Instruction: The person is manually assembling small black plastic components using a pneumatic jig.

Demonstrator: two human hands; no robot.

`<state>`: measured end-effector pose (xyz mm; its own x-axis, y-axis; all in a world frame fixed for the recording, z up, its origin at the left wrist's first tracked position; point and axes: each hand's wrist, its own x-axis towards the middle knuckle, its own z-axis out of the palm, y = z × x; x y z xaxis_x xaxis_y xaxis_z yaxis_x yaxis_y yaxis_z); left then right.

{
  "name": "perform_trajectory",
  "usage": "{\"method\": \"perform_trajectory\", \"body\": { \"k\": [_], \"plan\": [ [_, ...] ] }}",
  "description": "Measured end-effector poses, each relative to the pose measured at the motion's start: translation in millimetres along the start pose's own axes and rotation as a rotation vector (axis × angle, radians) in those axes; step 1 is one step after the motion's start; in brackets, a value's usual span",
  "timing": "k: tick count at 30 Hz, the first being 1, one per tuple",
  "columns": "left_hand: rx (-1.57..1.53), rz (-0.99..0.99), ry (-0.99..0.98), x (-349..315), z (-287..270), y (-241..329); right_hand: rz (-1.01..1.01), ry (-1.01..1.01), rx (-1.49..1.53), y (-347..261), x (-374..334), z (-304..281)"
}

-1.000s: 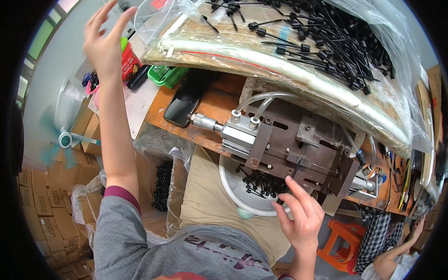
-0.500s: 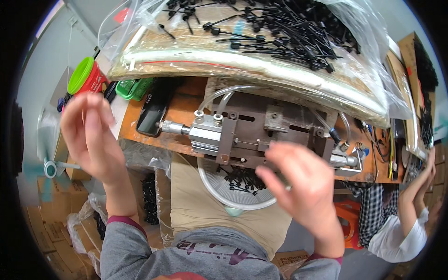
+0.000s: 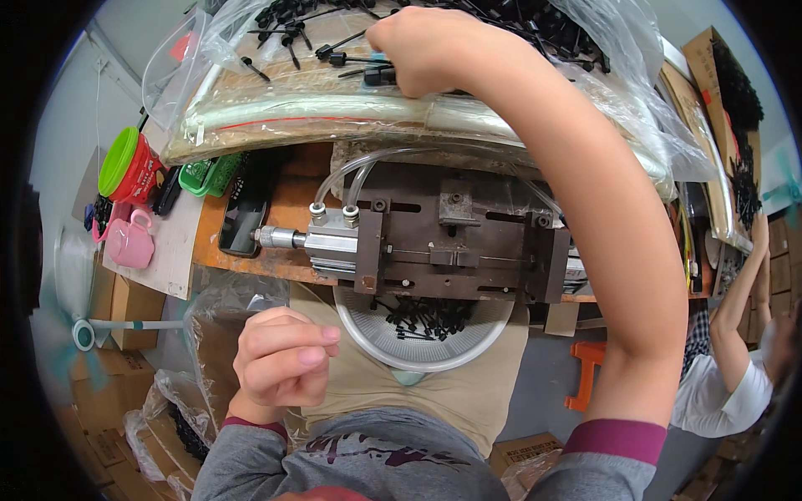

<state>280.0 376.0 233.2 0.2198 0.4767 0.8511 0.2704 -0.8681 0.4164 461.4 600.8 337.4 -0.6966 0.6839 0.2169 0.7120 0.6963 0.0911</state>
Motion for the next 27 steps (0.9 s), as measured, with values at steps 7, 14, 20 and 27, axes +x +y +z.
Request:
{"method": "perform_trajectory", "body": {
  "k": [7, 14, 20, 27],
  "plan": [
    [-0.026, -0.055, -0.033, -9, 2, 1, 0.063, -0.29, -0.134, -10, 30, -4],
    [0.026, -0.086, -0.117, 0, -2, 5, -0.015, -0.076, -0.018, 11, 14, -27],
    [0.01, -0.048, -0.005, 0, 2, -2, 0.36, 0.163, 0.558, 15, -15, -58],
    [0.119, -0.237, 0.117, 33, 14, -3, 0.309, 0.428, 1.124, 12, -80, -35]
  ]
}}
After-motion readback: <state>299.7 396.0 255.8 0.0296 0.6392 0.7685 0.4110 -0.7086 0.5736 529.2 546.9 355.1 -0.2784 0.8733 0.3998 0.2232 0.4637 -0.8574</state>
